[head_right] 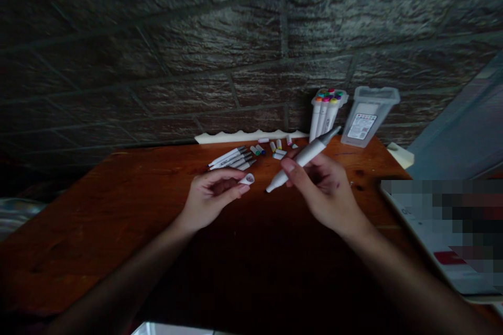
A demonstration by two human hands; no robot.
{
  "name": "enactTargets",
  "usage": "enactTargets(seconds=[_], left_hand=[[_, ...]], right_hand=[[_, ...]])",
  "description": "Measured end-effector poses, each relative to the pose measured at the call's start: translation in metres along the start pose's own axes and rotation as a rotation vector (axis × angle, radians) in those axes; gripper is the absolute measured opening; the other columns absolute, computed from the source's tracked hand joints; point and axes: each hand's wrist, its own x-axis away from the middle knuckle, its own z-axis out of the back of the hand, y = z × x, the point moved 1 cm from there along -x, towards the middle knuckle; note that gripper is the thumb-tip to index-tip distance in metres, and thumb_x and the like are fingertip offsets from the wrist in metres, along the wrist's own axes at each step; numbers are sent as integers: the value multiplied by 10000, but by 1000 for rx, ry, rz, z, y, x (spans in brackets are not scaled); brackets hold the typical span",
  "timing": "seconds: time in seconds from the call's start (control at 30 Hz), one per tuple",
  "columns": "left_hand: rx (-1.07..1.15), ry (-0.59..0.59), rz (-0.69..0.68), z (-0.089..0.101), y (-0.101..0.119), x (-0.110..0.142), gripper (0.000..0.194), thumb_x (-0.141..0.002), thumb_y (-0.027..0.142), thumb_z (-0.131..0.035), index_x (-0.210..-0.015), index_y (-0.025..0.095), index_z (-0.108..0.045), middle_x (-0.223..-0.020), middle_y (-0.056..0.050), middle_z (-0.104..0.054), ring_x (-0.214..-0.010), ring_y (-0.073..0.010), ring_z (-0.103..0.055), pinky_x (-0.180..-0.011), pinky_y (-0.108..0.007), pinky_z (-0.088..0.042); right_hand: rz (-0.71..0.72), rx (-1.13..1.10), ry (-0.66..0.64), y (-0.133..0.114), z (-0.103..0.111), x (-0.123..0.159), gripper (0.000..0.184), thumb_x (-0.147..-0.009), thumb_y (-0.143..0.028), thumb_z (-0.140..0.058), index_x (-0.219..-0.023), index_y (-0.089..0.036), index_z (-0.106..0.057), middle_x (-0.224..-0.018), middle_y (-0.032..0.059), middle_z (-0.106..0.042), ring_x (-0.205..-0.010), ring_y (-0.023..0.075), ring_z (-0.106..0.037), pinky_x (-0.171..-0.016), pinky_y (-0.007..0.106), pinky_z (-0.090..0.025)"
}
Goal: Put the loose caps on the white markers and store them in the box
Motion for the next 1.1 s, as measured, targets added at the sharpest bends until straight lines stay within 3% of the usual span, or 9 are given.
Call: enactTargets(seconds=[0.2,0.33,0.47,0.67,0.77,0.97,1.1], left_hand=[[-81,-12,-9,-5,-1,1,236,-690,223,-802,-911,175,-738,-922,-62,-763,-792,-182,-716,-753,-299,-599],[-254,15,-113,-5,0,3,227,-706,240,-794,-919,184,-739,-870,-52,-763,-711,-155,-696,-681,-261,-581],[-460,50,-297,-4,2,4,195,-742,218,-766,-936,202,-744,-846,-44,-756,-679,-136,-669,-642,-243,-551],[-450,21,-387,-1,0,5,168,-773,195,-736,-940,206,-752,-876,-56,-752,-769,-164,-693,-722,-281,-557],[-453,7,-378,0,-4,5,167,-769,195,-740,-935,203,-752,-878,-57,-750,-769,-166,-692,-726,-277,-553],[-475,-151,-217,-2,-17,-2,173,-834,257,-677,-987,184,-711,-921,-50,-749,-788,-154,-683,-717,-243,-539],[-511,-120,-179,-1,-24,-5,240,-856,269,-651,-1078,184,-680,-987,-51,-740,-797,-151,-678,-728,-252,-540]], right_hand=[[52,42,-3,2,-9,3,148,-851,-367,-650,-888,-231,-693,-801,14,-697,-698,152,-638,-610,266,-526],[70,32,-90,7,-14,4,108,-819,-324,-689,-864,-234,-726,-907,12,-736,-810,170,-673,-735,304,-559],[-13,-37,-128,13,-16,2,116,-801,-314,-707,-866,-226,-744,-884,6,-756,-810,174,-696,-802,340,-566],[-121,-131,-126,20,-23,6,160,-781,-327,-724,-876,-202,-752,-874,18,-764,-797,174,-701,-782,329,-566],[-166,-168,-155,27,-27,9,184,-783,-359,-717,-843,-189,-748,-851,21,-760,-780,164,-690,-762,308,-553],[-236,-166,-186,41,-24,3,257,-772,-415,-706,-838,-167,-725,-855,22,-732,-797,146,-653,-792,298,-504],[-298,-68,-159,39,-21,0,361,-797,-513,-640,-802,-157,-703,-698,3,-654,-656,125,-570,-628,254,-445]])
